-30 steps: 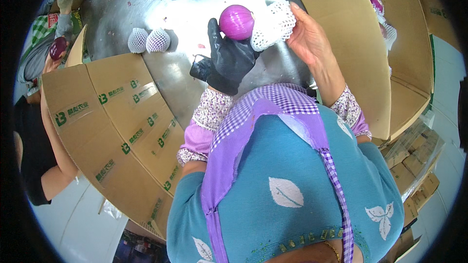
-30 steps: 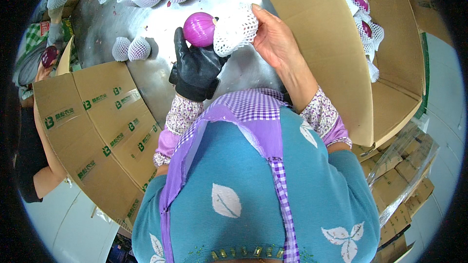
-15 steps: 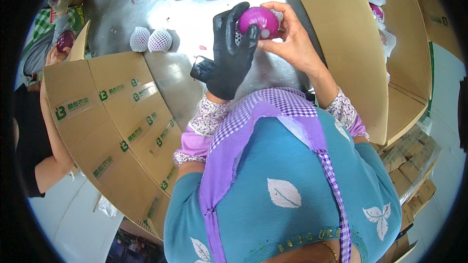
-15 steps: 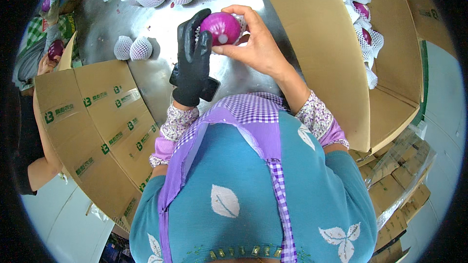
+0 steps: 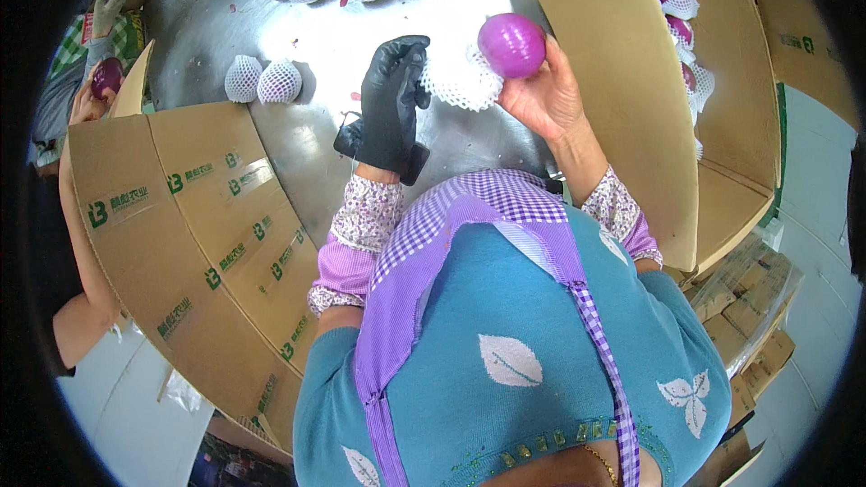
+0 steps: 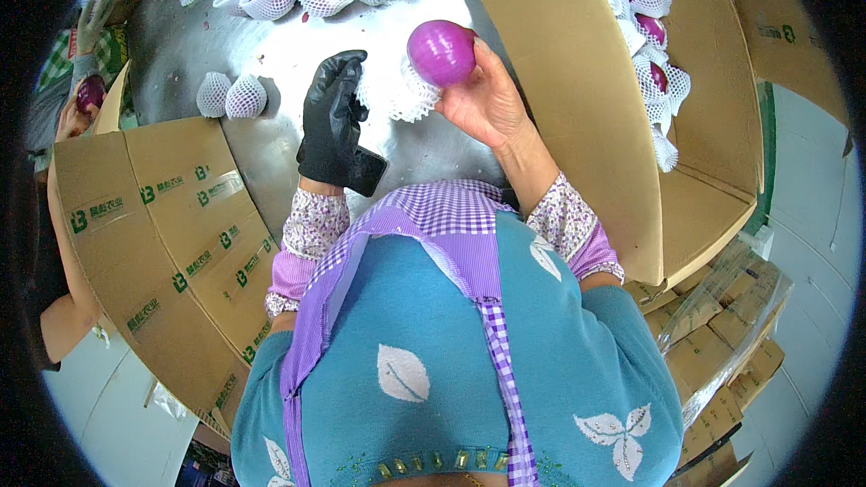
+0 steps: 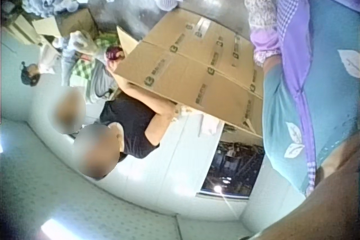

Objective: The person packs purple fruits into protective foam mesh sleeves and then places the sleeved fruits into a cardboard box.

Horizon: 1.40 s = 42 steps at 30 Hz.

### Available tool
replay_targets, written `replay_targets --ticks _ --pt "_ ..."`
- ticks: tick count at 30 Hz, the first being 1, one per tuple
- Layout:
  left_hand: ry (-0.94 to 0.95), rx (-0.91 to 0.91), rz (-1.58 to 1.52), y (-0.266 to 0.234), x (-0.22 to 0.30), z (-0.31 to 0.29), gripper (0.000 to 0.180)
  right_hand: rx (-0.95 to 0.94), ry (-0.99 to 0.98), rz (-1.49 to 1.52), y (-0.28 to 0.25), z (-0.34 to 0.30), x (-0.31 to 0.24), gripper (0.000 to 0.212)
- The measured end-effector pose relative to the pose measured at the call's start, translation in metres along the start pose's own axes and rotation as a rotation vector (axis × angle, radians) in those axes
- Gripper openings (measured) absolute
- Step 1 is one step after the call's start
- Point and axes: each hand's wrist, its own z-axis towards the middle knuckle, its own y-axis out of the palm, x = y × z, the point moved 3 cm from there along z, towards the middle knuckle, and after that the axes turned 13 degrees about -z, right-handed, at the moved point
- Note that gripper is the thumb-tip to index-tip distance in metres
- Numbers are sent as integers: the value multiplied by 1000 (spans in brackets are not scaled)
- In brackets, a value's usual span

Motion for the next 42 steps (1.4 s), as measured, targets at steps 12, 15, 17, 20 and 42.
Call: replay_targets --ticks 12,15,17,20,42 --pt "323 -61 232 -7 -8 18 26 145 159 -118 -4 4 11 63" --pt "209 -20 105 -20 -28 29 25 179 140 -115 0 5 17 66" --pt "354 -57 348 -26 -29 33 25 189 136 -113 2 4 17 68" --pt "798 -197 1003 -23 -24 28 29 189 137 -92 -4 6 19 68" --pt "614 -292 794 47 7 1 42 294 202 -435 24 -3 15 52"
